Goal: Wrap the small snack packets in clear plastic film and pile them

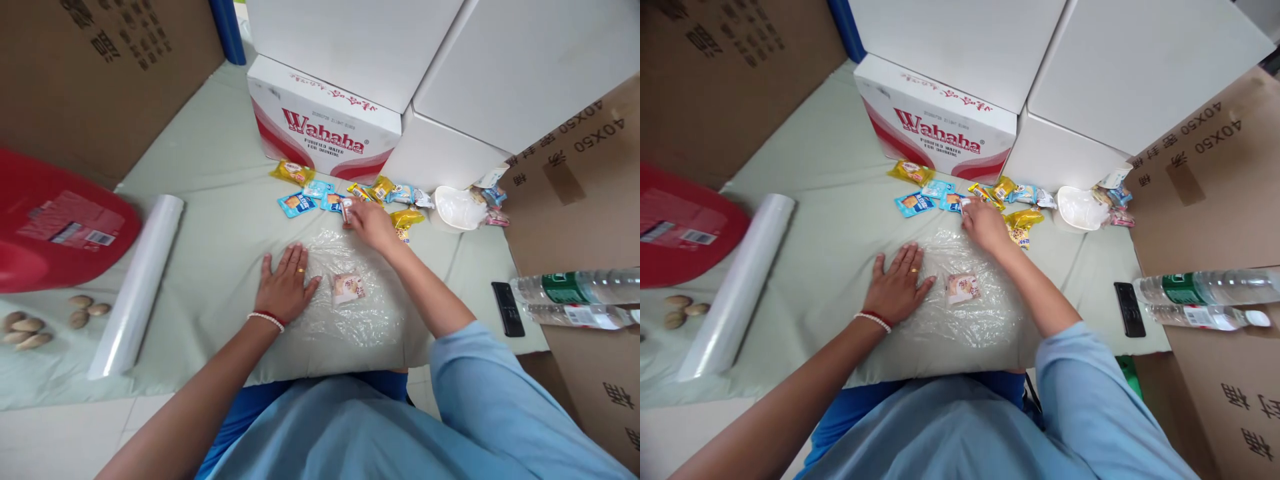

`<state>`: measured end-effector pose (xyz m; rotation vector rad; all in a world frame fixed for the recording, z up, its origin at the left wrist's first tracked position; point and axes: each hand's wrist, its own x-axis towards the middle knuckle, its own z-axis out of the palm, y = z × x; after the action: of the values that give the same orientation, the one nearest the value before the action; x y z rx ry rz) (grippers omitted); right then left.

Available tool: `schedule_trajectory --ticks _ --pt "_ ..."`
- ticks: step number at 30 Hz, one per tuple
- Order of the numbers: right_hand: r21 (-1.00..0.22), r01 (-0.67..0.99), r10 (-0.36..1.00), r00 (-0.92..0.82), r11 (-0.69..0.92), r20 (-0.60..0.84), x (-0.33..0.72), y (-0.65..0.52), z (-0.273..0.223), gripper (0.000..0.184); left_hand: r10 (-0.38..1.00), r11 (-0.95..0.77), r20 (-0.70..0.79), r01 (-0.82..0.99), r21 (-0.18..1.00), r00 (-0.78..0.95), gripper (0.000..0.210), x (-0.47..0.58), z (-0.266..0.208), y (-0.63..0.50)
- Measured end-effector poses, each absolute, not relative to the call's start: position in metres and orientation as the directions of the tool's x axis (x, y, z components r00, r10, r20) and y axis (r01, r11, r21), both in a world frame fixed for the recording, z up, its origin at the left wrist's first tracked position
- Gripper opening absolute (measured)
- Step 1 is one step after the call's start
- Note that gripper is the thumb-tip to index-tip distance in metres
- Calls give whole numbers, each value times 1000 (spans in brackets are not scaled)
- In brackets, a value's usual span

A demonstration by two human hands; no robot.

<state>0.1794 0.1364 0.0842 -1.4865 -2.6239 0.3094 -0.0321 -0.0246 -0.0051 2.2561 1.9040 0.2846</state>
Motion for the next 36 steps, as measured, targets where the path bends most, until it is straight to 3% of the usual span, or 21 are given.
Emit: schedule_trajectory --ticks 2,5,8,13,16,20,22,24,26,29,33,36 --pt "-119 862 864 -500 492 -52 154 175 87 33 987 -162 32 953 257 160 72 -32 -5 -24" --pt "-9 880 853 -462 475 -243 121 210 82 50 987 -160 32 952 262 157 71 -33 -4 -25" --pt "36 890 846 -418 454 -330 108 219 73 44 987 -161 22 951 262 161 72 -32 -4 -25" --pt "-34 878 874 -478 477 -89 128 214 69 33 987 -159 15 954 255 161 72 -33 -3 -25" --pt "-182 848 864 -466 498 191 153 197 82 31 987 -156 16 953 261 157 72 -33 -3 -25" --pt "-426 744 814 -270 515 514 189 134 108 24 987 -159 17 946 281 160 71 -33 -2 -26" --pt "-447 715 794 -252 538 553 206 91 112 18 986 -164 20 943 291 165 70 -33 -1 -26" --pt "-365 713 750 -339 599 568 219 48 105 15 985 -169 27 939 298 169 71 -33 -2 -26" --pt "-251 694 700 -493 674 517 226 12 89 20 985 -172 40 938 301 168 71 -32 -2 -26" --pt "-173 611 633 -724 773 276 229 -20 60 22 986 -168 53 939 299 160 70 -32 -3 -26" --pt "-263 584 614 -788 768 43 229 -24 47 29 985 -172 62 942 289 161 69 -31 -3 -27" --pt "-291 645 666 -745 707 -31 230 -8 53 60 984 -177 81 943 283 160 70 -31 -4 -27"
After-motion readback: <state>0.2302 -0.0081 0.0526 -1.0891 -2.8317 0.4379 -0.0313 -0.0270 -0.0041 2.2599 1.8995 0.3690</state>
